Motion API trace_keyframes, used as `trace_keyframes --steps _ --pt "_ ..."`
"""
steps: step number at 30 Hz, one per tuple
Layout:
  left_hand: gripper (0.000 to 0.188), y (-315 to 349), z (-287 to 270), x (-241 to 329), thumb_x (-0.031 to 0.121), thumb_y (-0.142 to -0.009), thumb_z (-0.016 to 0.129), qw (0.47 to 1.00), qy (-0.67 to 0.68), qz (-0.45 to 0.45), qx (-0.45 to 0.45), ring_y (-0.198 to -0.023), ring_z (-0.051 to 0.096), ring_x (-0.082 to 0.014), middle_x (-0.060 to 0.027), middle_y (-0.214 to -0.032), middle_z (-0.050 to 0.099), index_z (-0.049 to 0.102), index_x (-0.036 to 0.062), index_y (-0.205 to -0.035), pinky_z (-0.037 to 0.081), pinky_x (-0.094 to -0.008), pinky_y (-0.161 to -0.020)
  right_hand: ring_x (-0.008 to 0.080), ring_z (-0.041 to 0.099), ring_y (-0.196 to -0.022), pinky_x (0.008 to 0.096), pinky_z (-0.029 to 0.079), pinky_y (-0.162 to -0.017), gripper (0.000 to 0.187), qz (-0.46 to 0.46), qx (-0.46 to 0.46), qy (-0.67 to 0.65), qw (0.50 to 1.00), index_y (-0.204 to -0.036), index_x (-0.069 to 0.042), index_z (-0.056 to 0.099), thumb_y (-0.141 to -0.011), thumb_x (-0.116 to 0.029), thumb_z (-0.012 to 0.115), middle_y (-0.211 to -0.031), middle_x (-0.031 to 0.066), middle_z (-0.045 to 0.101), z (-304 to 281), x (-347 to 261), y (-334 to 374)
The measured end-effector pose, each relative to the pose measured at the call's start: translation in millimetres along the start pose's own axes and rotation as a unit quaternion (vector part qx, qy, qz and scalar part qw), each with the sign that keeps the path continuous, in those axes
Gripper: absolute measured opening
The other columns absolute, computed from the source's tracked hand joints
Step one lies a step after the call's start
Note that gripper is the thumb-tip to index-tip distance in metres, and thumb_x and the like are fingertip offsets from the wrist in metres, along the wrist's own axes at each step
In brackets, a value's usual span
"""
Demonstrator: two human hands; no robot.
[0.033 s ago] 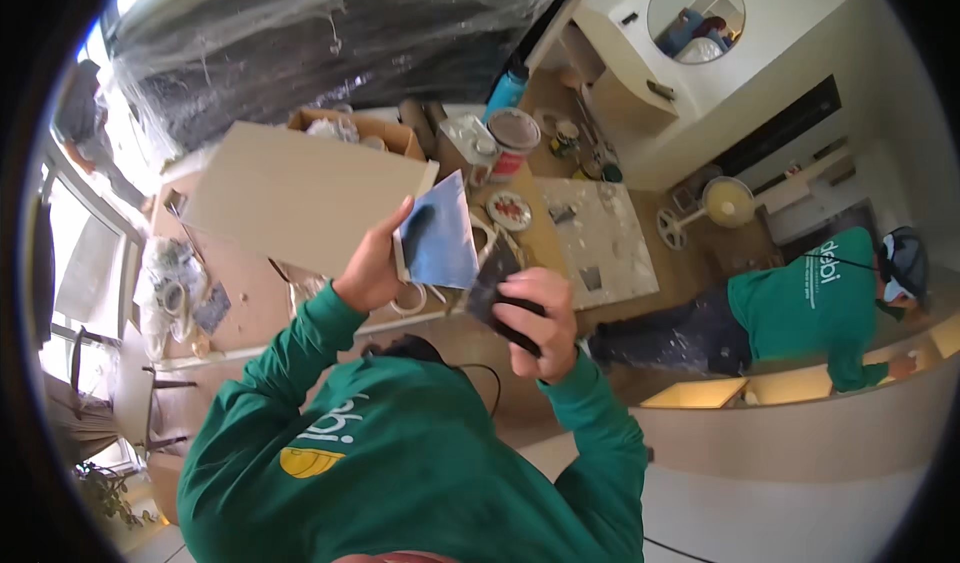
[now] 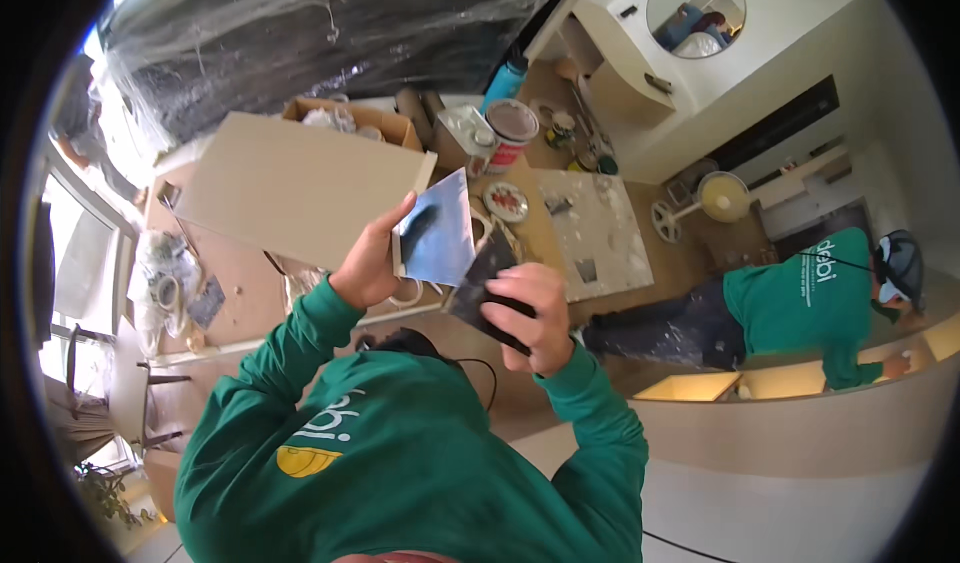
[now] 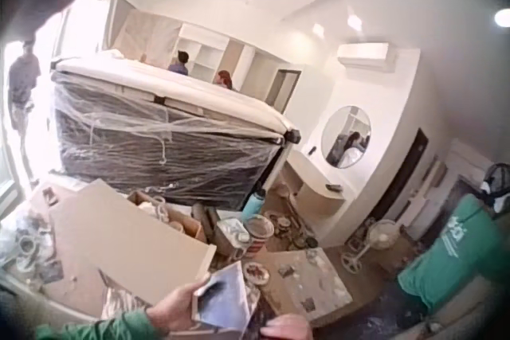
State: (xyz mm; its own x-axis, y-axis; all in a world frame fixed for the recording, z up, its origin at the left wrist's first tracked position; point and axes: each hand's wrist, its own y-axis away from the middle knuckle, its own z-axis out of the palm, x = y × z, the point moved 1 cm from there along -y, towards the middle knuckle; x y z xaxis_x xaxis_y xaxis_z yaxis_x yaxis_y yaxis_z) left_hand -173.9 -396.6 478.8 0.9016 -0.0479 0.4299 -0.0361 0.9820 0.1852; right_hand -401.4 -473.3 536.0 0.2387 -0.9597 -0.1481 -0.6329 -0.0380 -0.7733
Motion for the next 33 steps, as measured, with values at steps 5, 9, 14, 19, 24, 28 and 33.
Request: trace_keyframes --steps 5,9,14,19,24,28,33 --pt "0.038 19 -22 -7 0.034 -0.102 0.064 1.000 0.010 -0.001 0.002 -0.103 0.071 -0.0178 -0.0066 -0.117 0.071 0.061 0.0076 -0.129 0.059 -0.0372 -0.091 0.0318 0.058 -0.112 0.0509 0.050 -0.094 0.034 -0.053 -0.112 0.030 0.992 -0.121 -0.017 0.064 -0.087 -0.018 0.061 -0.126 0.0105 0.060 45 0 -1" --pt "0.034 28 -51 -10 0.027 -0.099 0.069 0.997 0.031 0.040 0.050 -0.099 0.072 -0.0176 -0.0065 -0.113 0.072 0.063 0.0065 -0.126 0.062 -0.0382 -0.084 0.0317 0.057 -0.110 0.0508 0.049 -0.095 0.061 -0.015 -0.158 0.008 0.987 -0.125 -0.018 0.064 -0.066 -0.007 0.074 -0.127 0.0096 0.058 68 17 -5" --pt "0.035 44 -77 -23 0.023 -0.097 0.070 0.993 0.039 0.065 0.093 -0.093 0.073 -0.0185 -0.0080 -0.110 0.071 0.061 0.0046 -0.125 0.063 -0.0365 -0.081 0.0325 0.057 -0.112 0.0496 0.047 -0.095 0.071 0.020 -0.251 0.027 0.967 -0.125 -0.016 0.063 -0.058 0.006 0.073 -0.125 0.0088 0.059 66 36 -2" --pt "0.035 70 -87 -15 0.023 -0.097 0.070 0.986 -0.017 0.142 0.091 -0.090 0.074 -0.0198 -0.0096 -0.104 0.072 0.060 0.0021 -0.123 0.063 -0.0362 -0.080 0.0284 0.057 -0.113 0.0472 0.042 -0.097 0.062 0.027 -0.313 0.151 0.937 -0.120 -0.017 0.068 -0.061 0.003 0.069 -0.125 0.0036 0.062 40 39 -7" --pt "0.029 64 -88 -24 0.017 -0.098 0.068 0.982 -0.108 0.140 0.071 -0.086 0.072 -0.0162 -0.0076 -0.100 0.073 0.062 0.0006 -0.121 0.061 -0.0315 -0.075 0.0255 0.056 -0.113 0.0440 0.042 -0.096 0.053 -0.004 -0.352 0.163 0.922 -0.117 -0.020 0.069 -0.068 -0.001 0.066 -0.122 0.0016 0.064 30 -1 -41" --pt "0.030 67 -75 -36 0.015 -0.094 0.073 0.975 -0.154 0.151 0.058 -0.083 0.071 -0.0136 -0.0065 -0.100 0.073 0.065 -0.0024 -0.117 0.061 -0.0306 -0.074 0.0237 0.055 -0.113 0.0421 0.042 -0.095 0.051 -0.031 -0.358 0.181 0.916 -0.115 -0.020 0.069 -0.069 0.000 0.066 -0.122 0.0001 0.062 37 -7 -30" --pt "0.041 72 -91 -19 0.018 -0.094 0.074 0.983 -0.120 0.079 0.118 -0.087 0.072 -0.0167 -0.0086 -0.107 0.070 0.057 0.0010 -0.127 0.064 -0.0343 -0.071 0.0237 0.055 -0.113 0.0422 0.043 -0.095 0.050 0.012 -0.377 0.177 0.909 -0.113 -0.020 0.069 -0.068 0.002 0.065 -0.120 -0.0012 0.063 44 -17 -6"
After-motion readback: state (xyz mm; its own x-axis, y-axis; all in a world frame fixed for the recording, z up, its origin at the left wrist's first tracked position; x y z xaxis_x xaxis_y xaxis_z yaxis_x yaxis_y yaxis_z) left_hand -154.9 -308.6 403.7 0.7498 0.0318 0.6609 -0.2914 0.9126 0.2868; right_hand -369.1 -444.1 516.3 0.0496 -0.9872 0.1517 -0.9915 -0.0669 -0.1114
